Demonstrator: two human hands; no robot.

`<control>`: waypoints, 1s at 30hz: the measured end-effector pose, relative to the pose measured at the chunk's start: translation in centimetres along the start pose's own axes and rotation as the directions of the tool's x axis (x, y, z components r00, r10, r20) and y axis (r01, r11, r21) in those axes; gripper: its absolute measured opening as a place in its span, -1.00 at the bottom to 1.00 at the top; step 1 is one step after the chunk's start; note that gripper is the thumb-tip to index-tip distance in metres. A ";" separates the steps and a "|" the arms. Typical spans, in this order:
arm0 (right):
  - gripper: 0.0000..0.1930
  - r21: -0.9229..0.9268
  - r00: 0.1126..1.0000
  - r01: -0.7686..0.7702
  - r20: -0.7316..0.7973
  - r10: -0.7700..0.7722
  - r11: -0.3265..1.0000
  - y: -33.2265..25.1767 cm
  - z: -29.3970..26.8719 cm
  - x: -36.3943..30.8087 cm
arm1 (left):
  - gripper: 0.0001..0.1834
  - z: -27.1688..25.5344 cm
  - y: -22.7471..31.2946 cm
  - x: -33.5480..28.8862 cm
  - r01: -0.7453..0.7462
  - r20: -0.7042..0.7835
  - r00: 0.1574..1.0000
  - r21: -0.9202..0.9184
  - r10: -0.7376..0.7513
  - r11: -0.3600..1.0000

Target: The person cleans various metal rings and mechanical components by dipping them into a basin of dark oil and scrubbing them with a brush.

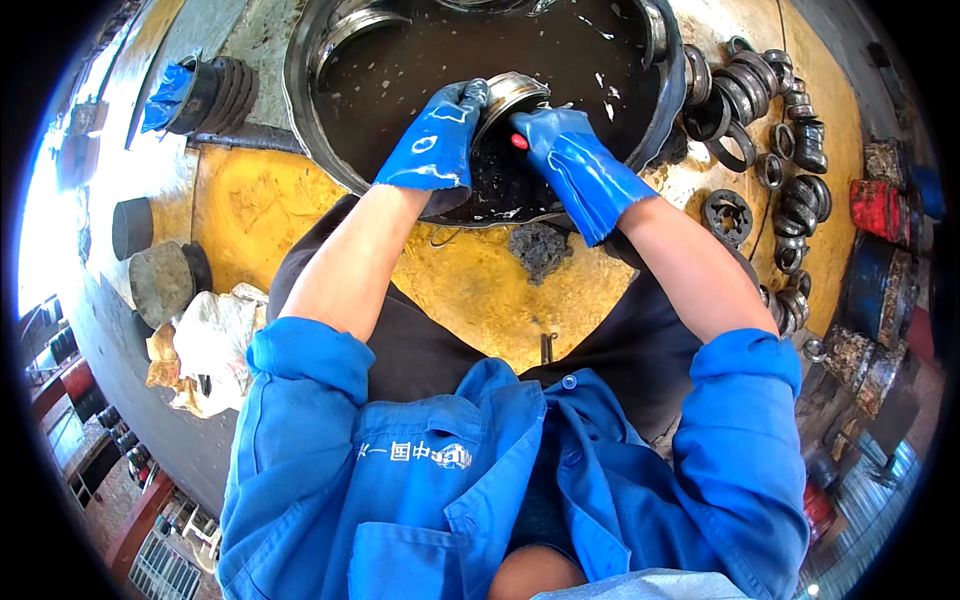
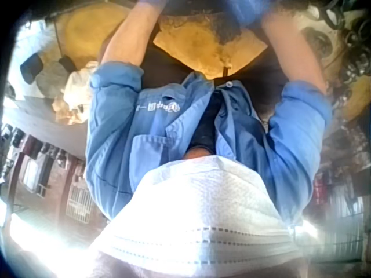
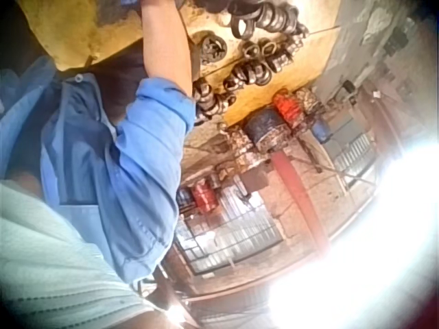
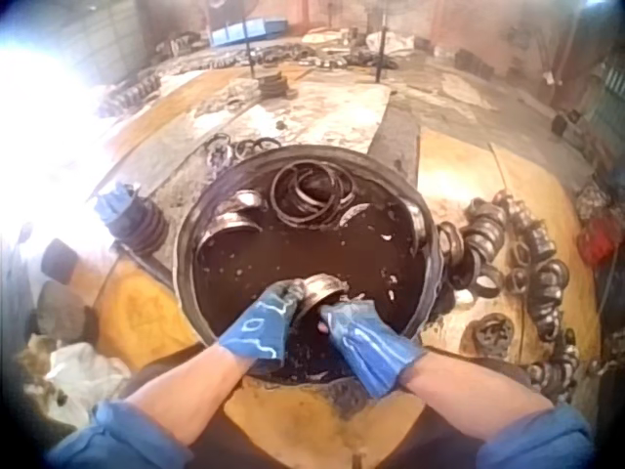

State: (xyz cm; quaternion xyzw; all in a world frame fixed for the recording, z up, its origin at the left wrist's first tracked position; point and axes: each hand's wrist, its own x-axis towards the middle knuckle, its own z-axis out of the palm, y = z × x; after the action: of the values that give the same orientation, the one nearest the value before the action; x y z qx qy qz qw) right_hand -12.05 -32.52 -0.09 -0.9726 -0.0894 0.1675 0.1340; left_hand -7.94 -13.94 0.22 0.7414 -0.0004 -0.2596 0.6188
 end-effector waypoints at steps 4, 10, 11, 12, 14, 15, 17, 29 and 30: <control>-0.82 -0.015 0.987 -0.001 -0.161 -0.001 1.000 1.3 0.7 -0.4 | -0.38 1.0 1.0 -0.7 0.068 0.062 0.996 -0.107 -0.062 0.992; -0.63 0.428 0.987 -0.153 0.017 0.161 0.891 3.6 1.8 0.6 | -0.37 2.5 6.0 -3.4 0.115 0.075 0.991 -0.084 -0.108 0.990; -0.58 0.567 0.980 -0.197 0.087 0.180 0.800 4.1 2.1 0.9 | -0.37 2.2 4.8 -2.8 0.082 0.115 0.991 -0.117 -0.069 0.990; -0.51 0.625 0.988 -0.140 0.042 0.146 0.768 3.0 1.0 0.9 | -0.37 1.6 3.5 -2.2 0.056 0.146 0.989 -0.150 -0.034 0.987; -0.53 0.668 0.973 -0.228 0.132 0.188 0.708 3.5 0.1 1.2 | -0.35 1.4 2.0 -1.4 0.032 0.079 0.996 -0.024 -0.030 0.999; -0.55 0.699 0.950 -0.312 0.221 0.220 0.643 3.7 0.0 1.4 | -0.34 1.2 1.2 -0.9 0.013 0.010 1.000 0.103 -0.014 0.995; -0.53 0.719 0.957 -0.287 0.189 0.219 0.632 4.0 0.0 1.9 | -0.39 0.2 -0.5 1.7 0.024 -0.011 1.000 0.223 -0.022 0.975; -0.42 0.803 0.987 -0.162 0.140 0.083 0.573 2.6 -0.7 -0.8 | -0.30 1.0 0.5 0.8 0.026 -0.039 0.999 0.378 -0.012 0.925; -0.47 0.760 0.996 -0.092 0.057 0.074 0.643 2.0 -0.6 -1.3 | -0.32 1.0 1.7 -0.1 0.008 -0.035 0.999 0.369 0.005 0.929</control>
State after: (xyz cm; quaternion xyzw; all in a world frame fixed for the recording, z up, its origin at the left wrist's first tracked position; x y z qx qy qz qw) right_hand -12.81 -34.87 0.28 -0.8277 0.0324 0.2056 0.5211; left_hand -7.87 -15.26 1.73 0.8490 -0.0379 -0.2423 0.4681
